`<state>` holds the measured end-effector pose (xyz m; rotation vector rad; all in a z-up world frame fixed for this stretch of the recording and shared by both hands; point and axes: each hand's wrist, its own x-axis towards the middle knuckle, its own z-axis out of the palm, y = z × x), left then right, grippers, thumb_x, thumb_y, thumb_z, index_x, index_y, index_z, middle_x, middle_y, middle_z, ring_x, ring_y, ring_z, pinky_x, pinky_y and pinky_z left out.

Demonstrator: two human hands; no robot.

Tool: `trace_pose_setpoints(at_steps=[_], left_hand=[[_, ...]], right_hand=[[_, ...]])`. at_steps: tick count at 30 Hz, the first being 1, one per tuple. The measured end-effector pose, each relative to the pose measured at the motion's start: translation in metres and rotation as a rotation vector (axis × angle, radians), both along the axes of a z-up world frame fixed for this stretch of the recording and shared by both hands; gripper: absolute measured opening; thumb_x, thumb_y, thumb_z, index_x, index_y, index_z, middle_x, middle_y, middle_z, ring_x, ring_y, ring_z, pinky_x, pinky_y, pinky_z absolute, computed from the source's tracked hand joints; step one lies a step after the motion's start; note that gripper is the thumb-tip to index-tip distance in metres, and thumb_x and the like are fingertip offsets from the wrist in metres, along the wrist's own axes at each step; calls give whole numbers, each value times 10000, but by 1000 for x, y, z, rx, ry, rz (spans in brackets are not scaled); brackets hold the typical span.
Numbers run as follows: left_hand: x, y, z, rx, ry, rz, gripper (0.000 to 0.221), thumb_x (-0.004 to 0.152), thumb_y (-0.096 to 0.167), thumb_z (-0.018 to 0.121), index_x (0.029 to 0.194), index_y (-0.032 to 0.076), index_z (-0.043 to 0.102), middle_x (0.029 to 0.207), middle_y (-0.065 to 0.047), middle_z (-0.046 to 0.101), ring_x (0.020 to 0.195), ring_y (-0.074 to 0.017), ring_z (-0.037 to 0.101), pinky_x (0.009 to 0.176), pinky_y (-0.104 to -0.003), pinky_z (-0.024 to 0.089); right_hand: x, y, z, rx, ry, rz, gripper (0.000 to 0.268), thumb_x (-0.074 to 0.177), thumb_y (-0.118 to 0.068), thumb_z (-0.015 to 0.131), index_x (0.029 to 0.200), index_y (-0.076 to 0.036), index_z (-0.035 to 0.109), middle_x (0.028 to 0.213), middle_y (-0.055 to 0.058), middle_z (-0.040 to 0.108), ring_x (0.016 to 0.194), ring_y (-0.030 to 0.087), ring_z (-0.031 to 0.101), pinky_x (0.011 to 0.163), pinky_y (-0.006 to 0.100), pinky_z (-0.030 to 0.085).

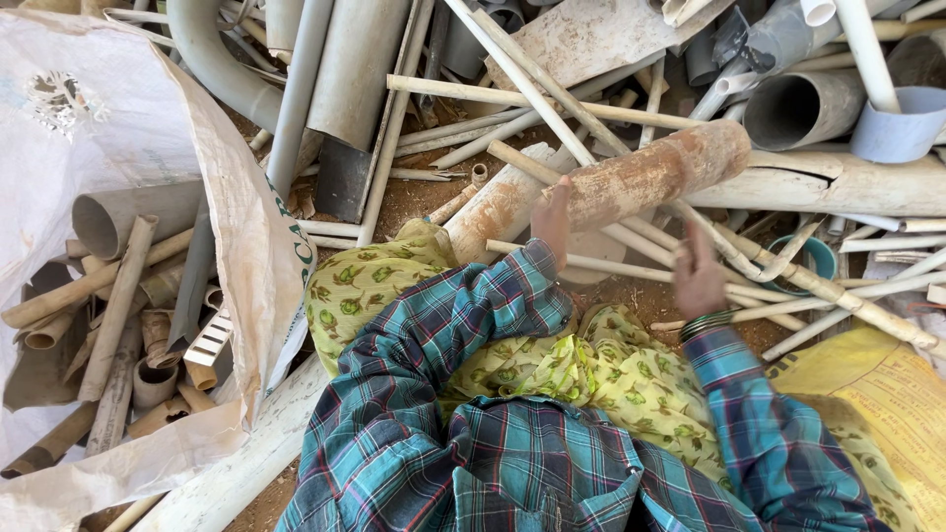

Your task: The person scrapes the surface of various plastic pipes using a blade, removing outer layers and debris while sitting among a large pile of plumbing materials.

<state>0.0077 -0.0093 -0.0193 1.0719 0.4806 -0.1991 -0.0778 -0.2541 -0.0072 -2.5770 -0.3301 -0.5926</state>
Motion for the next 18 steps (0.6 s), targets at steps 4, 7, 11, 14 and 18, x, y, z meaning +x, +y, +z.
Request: trace_pose_setpoints(at_steps=[4, 7, 11, 14, 18], left_hand=[[0, -1, -2, -34, -33, 77, 565, 995, 522, 493, 1061, -21, 634, 833, -23, 538, 821, -140, 504, 824, -361, 443], [2, -2, -10, -18, 6, 55, 563, 1025, 548, 476, 987, 12, 644, 724, 18, 383, 676, -136, 347, 642, -363, 346], [5, -6, -22, 56, 15, 9, 601, 1052, 555, 470, 918, -10, 623, 692, 28, 410, 640, -95, 391, 629, -263, 407], [7, -7, -28, 71, -33, -4, 597, 1087, 541, 486, 913, -26, 563, 712, 7, 354, 636, -153, 329, 586, -358, 337], [5, -6, -29, 32, -19, 26, 599, 1054, 535, 475, 1092, -43, 626, 940, -107, 572, 912, -212, 524, 894, -401, 442]], right_hand=[[-10, 26, -9, -3, 722, -60, 600, 1046, -471, 406, 1604, -252, 371, 1109, 219, 724, 824, 322, 730, 775, 493, 632], [-5, 24, 1, -30, 472, 42, 538, 1118, -436, 447, 1613, -245, 359, 1205, 227, 712, 893, 282, 700, 737, 447, 614], [8, 1, 26, 286, 589, -331, 568, 1067, -205, 453, 1624, -216, 340, 1297, 233, 640, 493, 190, 486, 408, 350, 482], [6, 2, 32, 556, 592, -387, 565, 1081, -160, 460, 1638, -171, 363, 1218, 340, 608, 517, 122, 478, 404, 277, 464], [-15, 33, 10, 120, 509, -46, 622, 1010, -107, 425, 1621, -187, 340, 1326, 254, 623, 578, 211, 551, 437, 341, 524]])
